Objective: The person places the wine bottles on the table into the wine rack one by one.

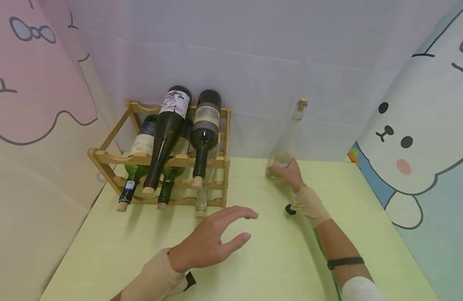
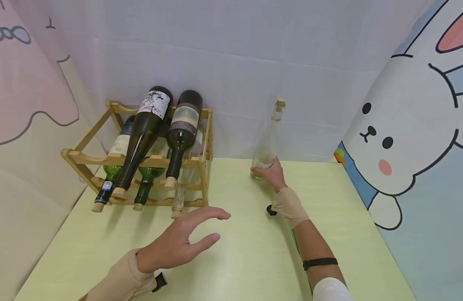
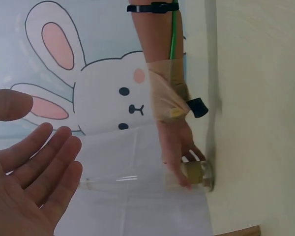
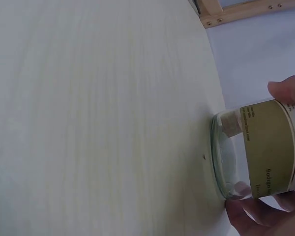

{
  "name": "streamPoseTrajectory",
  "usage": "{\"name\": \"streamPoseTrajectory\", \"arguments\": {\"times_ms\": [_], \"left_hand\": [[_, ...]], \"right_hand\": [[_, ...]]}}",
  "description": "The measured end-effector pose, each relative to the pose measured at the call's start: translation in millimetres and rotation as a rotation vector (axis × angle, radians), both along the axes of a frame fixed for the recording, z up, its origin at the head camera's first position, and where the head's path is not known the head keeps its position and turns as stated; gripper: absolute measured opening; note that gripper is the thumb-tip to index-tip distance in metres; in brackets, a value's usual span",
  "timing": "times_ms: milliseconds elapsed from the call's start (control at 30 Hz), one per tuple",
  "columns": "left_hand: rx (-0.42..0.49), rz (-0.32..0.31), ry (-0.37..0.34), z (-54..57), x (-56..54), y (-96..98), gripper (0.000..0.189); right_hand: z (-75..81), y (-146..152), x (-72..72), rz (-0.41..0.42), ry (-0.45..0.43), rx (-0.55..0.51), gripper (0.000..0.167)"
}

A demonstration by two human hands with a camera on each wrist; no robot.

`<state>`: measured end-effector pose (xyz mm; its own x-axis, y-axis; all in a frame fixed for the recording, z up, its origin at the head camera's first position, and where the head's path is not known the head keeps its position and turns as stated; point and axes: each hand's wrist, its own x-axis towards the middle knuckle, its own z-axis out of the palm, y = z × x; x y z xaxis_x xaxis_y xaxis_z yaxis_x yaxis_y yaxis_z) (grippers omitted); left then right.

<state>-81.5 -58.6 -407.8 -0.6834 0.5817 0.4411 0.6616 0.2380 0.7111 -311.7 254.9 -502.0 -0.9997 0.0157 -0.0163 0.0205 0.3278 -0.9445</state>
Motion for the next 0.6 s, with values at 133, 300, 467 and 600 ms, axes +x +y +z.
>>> {"name": "streamPoseTrajectory", "arguments": {"times_ms": [133, 300, 467, 600], "left_hand": [[-0.027, 0.005, -0.051, -12.0, -1.1, 0.8, 0.033], [-0.029, 0.008, -0.118, -19.8, -2.1, -0.9, 0.031], [-0.01, 0.01, -0.189, -25.5, -2.8, -5.4, 0.029], [-0.016, 0.015, -0.244, -28.8, -2.1, -8.3, 0.029]], "right_hand": [[-1.8, 2, 1.3, -0.012, 0.007, 0.03, 0.088], [-1.4, 8, 13.5, -0.005, 0.01, 0.017, 0.088], [-1.0, 17, 33.5, 0.027, 0.018, 0.029, 0.09], [1.5, 24, 52.3, 0.051, 0.03, 0.056, 0.083]]}}
